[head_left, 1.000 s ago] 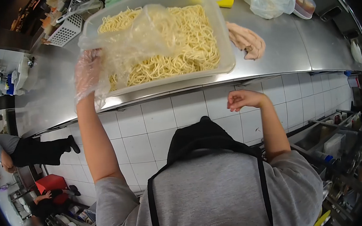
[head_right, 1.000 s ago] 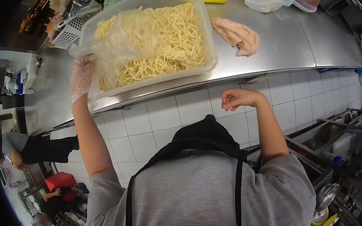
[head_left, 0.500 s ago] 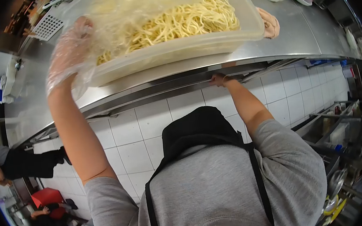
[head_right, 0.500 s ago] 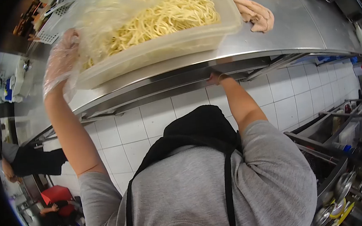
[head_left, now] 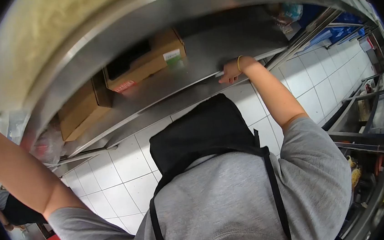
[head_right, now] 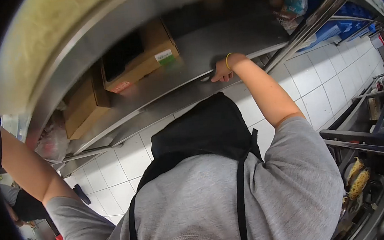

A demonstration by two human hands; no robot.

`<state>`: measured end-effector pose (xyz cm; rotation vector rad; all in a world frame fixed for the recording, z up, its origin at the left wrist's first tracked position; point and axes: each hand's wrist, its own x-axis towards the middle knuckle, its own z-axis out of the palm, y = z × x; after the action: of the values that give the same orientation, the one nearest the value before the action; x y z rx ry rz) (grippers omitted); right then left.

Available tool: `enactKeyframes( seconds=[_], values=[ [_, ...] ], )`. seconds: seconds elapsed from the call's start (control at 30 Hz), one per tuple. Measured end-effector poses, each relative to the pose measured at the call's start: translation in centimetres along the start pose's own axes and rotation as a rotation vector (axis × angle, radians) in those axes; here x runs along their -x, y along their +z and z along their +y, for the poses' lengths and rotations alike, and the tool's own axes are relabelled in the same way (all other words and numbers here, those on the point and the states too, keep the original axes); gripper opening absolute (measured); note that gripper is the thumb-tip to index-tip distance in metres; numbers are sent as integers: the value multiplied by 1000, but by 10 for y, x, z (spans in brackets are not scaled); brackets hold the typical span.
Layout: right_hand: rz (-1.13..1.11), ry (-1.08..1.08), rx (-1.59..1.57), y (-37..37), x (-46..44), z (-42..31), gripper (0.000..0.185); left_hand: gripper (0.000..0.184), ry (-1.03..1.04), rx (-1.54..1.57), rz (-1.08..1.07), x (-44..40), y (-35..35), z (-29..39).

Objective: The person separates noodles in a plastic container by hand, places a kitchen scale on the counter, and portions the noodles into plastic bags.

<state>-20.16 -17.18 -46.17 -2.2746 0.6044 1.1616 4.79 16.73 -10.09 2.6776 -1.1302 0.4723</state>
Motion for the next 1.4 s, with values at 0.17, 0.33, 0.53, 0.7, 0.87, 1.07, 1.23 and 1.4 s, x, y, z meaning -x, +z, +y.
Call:
enactKeyframes(
  seconds=[0.17,0.33,0.53,0.7,0.87,1.07,1.23,1.4],
  values=[
    [347,-196,222,51,-23,9,74,41,12,-44,44,16,12,-6],
    [977,-86,-74,87,-118,25,74,41,23,-92,57,17,13,-14],
    [1538,-188,-601,56,-219,22,69,40,14,-136,46,17,21,-20],
    [1650,-249,-962,53,-238,11,64,40,-3,-151,36,17,24,-22],
    [1798,-443,-1383,70,-232,30,60,40,-7,-154,24,15,24,-21],
    [1797,-340,-1976,122,-188,93,52,40,6,-149,19,2,25,-23],
    [1758,-96,-2341,153,-151,125,43,40,6,-142,16,-7,29,-25],
    [1787,-19,-2265,188,-109,155,41,39,7,-134,16,-18,30,-28]
  ],
)
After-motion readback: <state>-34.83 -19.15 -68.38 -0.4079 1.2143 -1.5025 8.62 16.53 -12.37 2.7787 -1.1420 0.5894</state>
